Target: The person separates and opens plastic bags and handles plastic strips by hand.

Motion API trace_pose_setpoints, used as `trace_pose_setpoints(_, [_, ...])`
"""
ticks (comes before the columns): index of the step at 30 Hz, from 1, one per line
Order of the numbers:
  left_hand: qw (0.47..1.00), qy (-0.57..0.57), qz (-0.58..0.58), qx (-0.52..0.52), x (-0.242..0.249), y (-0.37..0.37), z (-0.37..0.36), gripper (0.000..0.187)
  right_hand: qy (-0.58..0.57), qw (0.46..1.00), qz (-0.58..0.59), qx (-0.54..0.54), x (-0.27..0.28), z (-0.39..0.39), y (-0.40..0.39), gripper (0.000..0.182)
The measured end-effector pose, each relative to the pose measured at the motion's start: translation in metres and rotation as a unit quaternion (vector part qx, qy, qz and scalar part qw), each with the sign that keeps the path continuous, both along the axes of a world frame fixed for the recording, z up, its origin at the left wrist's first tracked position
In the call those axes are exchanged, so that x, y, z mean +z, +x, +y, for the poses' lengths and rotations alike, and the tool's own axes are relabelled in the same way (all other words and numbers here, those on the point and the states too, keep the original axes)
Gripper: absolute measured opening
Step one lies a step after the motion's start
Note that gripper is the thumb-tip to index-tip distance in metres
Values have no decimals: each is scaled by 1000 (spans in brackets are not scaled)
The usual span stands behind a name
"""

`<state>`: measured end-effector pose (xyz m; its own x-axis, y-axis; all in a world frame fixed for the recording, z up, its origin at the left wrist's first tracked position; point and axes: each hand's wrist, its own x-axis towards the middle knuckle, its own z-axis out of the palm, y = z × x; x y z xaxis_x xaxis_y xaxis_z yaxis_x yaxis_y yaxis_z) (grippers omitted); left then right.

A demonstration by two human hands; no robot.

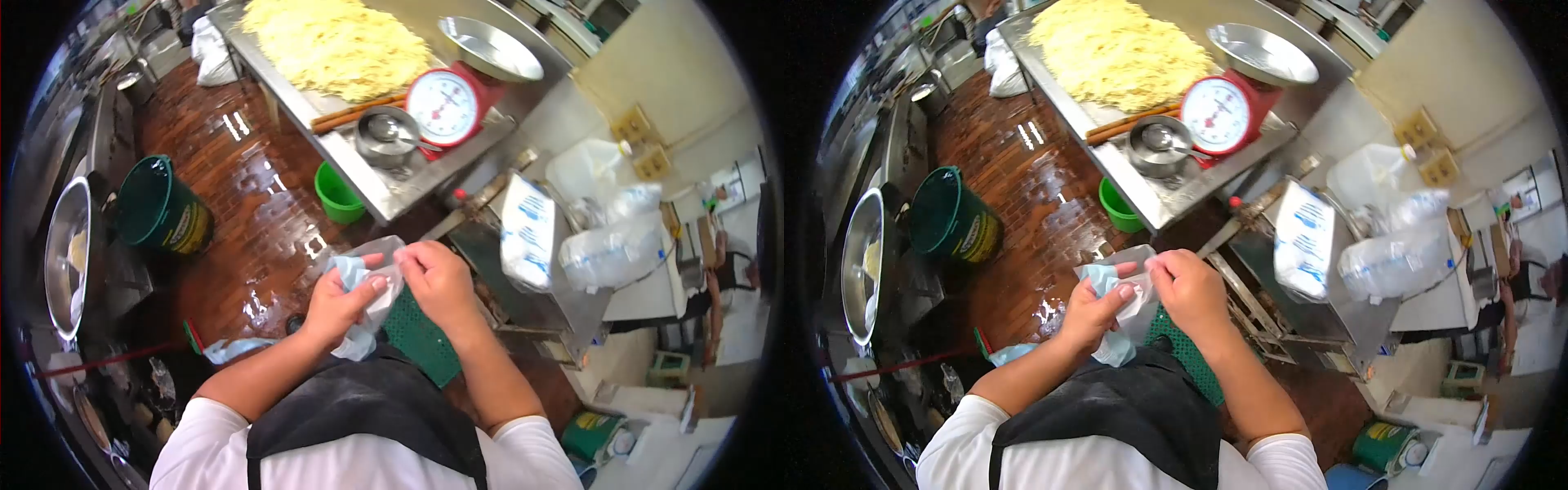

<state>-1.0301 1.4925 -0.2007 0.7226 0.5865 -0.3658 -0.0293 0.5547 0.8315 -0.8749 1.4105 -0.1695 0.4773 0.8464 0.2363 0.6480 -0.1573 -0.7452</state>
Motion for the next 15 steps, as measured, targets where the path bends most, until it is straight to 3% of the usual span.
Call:
trace_pose_setpoints(1, [1000,4,-17,7,-1,14,-9,42,48,999,10,7,0,-9,6,9])
trace_pose_setpoints(3, [998,12,-51,23,-5,41,-23,37,36,999,28,1,1,-28,18,9])
trace_pose_setpoints(4, [999,7,33,-37,1,44,-21,29,14,999,34,-8,4,-39,23,10])
trace_pose_setpoints(7, [993,10,-26,-113,-1,70,-30,18,-15,995,88,-50,0,-65,39,17])
trace_pose_setpoints(10, [982,-71,-1,-174,2,92,-32,14,-2,979,197,-55,-12,-89,54,20])
trace_pose_setpoints(13, [956,-178,-40,-231,2,117,-31,12,30,912,395,-105,-14,-108,68,18])
trace_pose_setpoints(14, [937,-229,-61,-258,1,126,-23,12,111,857,489,-118,-11,-113,72,16])
trace_pose_setpoints(15, [914,-280,-83,-281,-1,136,-17,12,135,837,504,-161,-10,-125,81,10])
